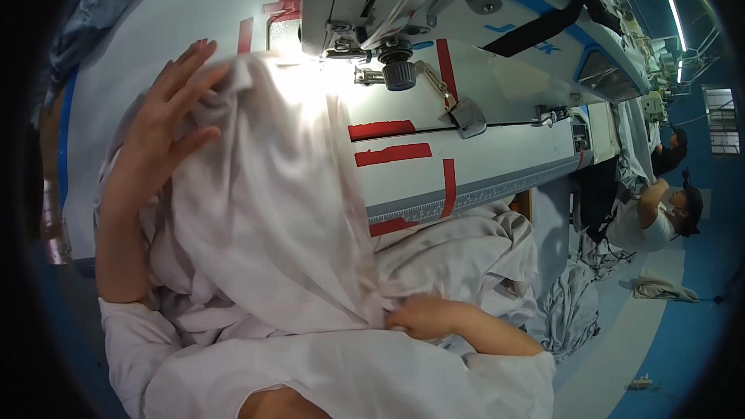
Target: Sewing white fabric pieces using an industrial sewing machine.
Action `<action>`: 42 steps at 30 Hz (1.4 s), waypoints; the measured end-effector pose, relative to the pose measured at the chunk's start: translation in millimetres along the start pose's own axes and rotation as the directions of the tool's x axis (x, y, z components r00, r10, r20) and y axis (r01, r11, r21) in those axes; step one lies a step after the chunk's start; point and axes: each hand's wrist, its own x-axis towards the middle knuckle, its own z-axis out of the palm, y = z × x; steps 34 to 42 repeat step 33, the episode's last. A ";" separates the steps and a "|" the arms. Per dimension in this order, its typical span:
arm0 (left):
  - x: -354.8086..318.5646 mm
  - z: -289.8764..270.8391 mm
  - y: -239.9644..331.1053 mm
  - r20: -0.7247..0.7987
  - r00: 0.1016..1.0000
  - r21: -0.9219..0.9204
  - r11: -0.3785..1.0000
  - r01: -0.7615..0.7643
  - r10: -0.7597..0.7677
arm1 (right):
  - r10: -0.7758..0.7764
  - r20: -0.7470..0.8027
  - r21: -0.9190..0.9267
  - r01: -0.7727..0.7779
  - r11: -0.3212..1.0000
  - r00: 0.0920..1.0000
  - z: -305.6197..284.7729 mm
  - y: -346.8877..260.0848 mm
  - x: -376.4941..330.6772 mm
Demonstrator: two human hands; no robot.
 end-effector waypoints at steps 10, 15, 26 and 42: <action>-12.9 2.7 4.8 0.038 0.968 -0.200 0.947 0.250 -0.248 | 0.513 -0.089 0.052 -0.510 0.858 0.854 120.7 112.3 -53.0; -28.0 4.2 -4.1 0.017 0.989 -0.242 0.959 0.146 -0.147 | 0.236 -0.598 -0.120 -0.376 0.919 0.766 107.5 141.8 -45.5; -86.2 -15.6 74.9 0.581 0.809 -0.549 0.777 0.308 0.090 | 0.632 0.088 0.324 -0.622 0.713 0.770 102.2 142.3 -116.3; -98.0 129.8 75.7 0.841 0.478 -0.493 -0.007 0.870 0.254 | 0.793 0.144 0.455 -0.751 0.479 0.592 254.2 235.4 -126.9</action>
